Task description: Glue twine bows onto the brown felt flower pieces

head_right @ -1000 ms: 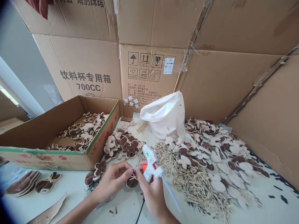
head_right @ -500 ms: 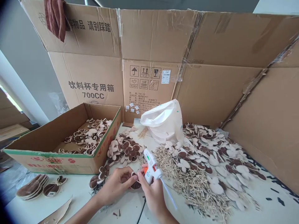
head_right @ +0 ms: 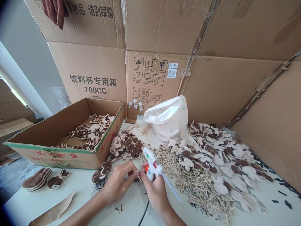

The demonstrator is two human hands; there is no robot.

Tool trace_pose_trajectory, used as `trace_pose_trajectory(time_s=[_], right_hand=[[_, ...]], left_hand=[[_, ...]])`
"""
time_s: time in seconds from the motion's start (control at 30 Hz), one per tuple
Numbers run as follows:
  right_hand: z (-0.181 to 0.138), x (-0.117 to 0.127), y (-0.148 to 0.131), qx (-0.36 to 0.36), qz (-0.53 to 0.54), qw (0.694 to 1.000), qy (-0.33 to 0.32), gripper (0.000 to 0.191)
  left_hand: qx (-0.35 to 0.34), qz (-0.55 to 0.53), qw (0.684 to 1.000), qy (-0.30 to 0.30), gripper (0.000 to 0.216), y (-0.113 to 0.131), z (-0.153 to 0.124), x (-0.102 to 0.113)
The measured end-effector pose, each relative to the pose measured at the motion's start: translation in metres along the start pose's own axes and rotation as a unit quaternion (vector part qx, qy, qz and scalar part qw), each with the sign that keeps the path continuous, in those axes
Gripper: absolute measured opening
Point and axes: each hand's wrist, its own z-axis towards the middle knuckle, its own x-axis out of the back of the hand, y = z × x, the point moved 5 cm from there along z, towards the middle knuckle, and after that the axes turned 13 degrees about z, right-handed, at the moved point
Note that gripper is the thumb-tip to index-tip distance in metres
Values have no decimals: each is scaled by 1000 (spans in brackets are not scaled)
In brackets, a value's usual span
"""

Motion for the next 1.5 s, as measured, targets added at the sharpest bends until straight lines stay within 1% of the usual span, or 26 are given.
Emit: trace_pose_trajectory(time_s=[0.13,0.3,0.43,0.47,0.53,0.63,0.67,0.73,0.83,0.9,0.97,1.1,1.2,1.27,1.37,1.5], right_hand=[[2,4,7,-7,3,1000,-5,44],[3,7,12,-19,7,1000,-9,43],[0,2,9,-20,14,1000,0,41],[0,1,7,-19,16,1000,5,41],[-1,-1,3,-17,22,999,18,41],[0,-1,-7,-6,25,999,35,40],[0,0,-11,-2,24,999,39,40],[-1,-1,-17,4,24,999,40,41],[-3,-5,-21,3,31,999,32,46],[-5,-8,-19,-3,42,999,32,50],[-6,-9,-15,-12,51,998,36,52],[-6,-10,-12,-14,57,998,25,49],[-6,-11,-15,-14,68,997,19,46],[-7,-11,-16,-19,69,997,22,43],[-8,-11,-17,-35,60,997,27,44],[-9,-8,-18,-44,71,996,26,42]], left_hand=[[-74,84,994,18,23,6,-2,-4],[-160,164,973,34,25,13,-5,-6],[-199,192,961,27,26,14,-7,-5],[-193,182,964,22,25,13,-7,-5],[-149,134,980,19,24,9,-5,-3],[-38,7,999,34,22,1,-2,1],[0,-40,998,42,23,-2,-1,1],[68,-126,988,58,27,-9,1,0],[135,-232,960,78,32,-17,3,0],[148,-280,946,73,34,-19,4,-1],[149,-309,938,55,34,-18,5,-1],[138,-332,933,24,30,-12,4,-2],[128,-336,933,15,26,-10,3,-4],[132,-334,933,19,26,-11,2,-5],[156,-328,931,30,28,-16,3,-5],[172,-327,927,65,30,-25,5,0]])
